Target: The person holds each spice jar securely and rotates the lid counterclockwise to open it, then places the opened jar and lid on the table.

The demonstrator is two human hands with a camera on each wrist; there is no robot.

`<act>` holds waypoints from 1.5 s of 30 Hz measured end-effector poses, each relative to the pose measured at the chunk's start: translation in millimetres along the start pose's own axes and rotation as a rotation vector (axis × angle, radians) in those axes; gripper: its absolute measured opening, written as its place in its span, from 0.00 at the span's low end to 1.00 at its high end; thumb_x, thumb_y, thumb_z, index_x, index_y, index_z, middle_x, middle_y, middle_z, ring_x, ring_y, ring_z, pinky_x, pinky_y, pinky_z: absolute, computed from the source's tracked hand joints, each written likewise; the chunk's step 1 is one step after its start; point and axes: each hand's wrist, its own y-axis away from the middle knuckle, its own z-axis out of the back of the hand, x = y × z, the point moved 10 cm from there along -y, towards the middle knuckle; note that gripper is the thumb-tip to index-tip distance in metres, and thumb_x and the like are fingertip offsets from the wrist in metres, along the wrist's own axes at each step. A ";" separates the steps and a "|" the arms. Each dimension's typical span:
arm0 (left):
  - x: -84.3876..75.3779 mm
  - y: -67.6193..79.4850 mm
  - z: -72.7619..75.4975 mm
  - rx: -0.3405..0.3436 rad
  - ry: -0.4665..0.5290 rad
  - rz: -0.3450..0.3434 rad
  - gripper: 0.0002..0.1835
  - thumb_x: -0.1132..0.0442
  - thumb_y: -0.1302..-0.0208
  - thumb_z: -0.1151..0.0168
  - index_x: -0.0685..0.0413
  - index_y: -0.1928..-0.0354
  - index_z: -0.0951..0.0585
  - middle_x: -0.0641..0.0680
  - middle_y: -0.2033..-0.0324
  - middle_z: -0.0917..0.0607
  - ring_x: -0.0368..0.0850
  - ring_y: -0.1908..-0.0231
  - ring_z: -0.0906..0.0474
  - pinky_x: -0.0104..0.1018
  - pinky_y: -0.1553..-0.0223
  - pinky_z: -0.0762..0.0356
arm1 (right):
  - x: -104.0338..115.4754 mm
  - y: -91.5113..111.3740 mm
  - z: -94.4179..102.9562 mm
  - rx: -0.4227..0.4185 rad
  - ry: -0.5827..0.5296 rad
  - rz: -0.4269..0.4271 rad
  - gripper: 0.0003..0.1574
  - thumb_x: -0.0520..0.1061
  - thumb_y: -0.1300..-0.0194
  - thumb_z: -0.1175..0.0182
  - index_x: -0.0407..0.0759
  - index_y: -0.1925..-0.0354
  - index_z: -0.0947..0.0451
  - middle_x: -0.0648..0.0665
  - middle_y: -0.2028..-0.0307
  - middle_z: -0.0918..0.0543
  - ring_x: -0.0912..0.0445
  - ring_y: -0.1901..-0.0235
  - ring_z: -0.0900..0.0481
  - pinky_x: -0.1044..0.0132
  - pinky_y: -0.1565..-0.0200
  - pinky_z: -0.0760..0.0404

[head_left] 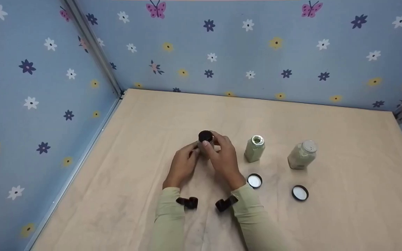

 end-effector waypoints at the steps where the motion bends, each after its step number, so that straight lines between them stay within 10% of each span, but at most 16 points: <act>1: 0.2 -0.1 -0.3 0.000 0.001 0.002 0.18 0.57 0.31 0.50 0.42 0.41 0.25 0.44 0.47 0.22 0.36 0.46 0.29 0.37 0.45 0.32 | -0.4 -0.2 0.1 0.000 -0.007 -0.003 0.30 0.61 0.36 0.45 0.50 0.40 0.28 0.49 0.59 0.25 0.54 0.58 0.24 0.64 0.65 0.23; 19: 1.7 -0.9 -2.1 0.015 -0.035 0.015 0.18 0.55 0.30 0.51 0.42 0.40 0.26 0.44 0.46 0.23 0.36 0.45 0.29 0.37 0.44 0.33 | 3.8 -0.5 -0.3 -0.005 -0.034 0.006 0.29 0.59 0.36 0.45 0.51 0.40 0.30 0.44 0.58 0.25 0.54 0.57 0.24 0.66 0.65 0.23; 31: 1.0 -0.9 -1.9 0.017 -0.035 0.001 0.19 0.56 0.30 0.51 0.44 0.39 0.27 0.45 0.46 0.23 0.36 0.45 0.29 0.37 0.44 0.33 | 17.7 -1.2 2.3 -0.077 -0.061 0.108 0.30 0.54 0.36 0.43 0.48 0.37 0.32 0.52 0.41 0.28 0.60 0.46 0.28 0.53 0.53 0.25; 45: 3.4 -1.9 -3.6 0.025 -0.049 0.032 0.19 0.55 0.30 0.51 0.43 0.39 0.27 0.44 0.45 0.23 0.34 0.45 0.30 0.35 0.44 0.33 | 14.4 -2.5 3.3 -0.115 -0.179 0.076 0.25 0.53 0.37 0.41 0.51 0.42 0.28 0.57 0.51 0.21 0.62 0.50 0.26 0.50 0.50 0.28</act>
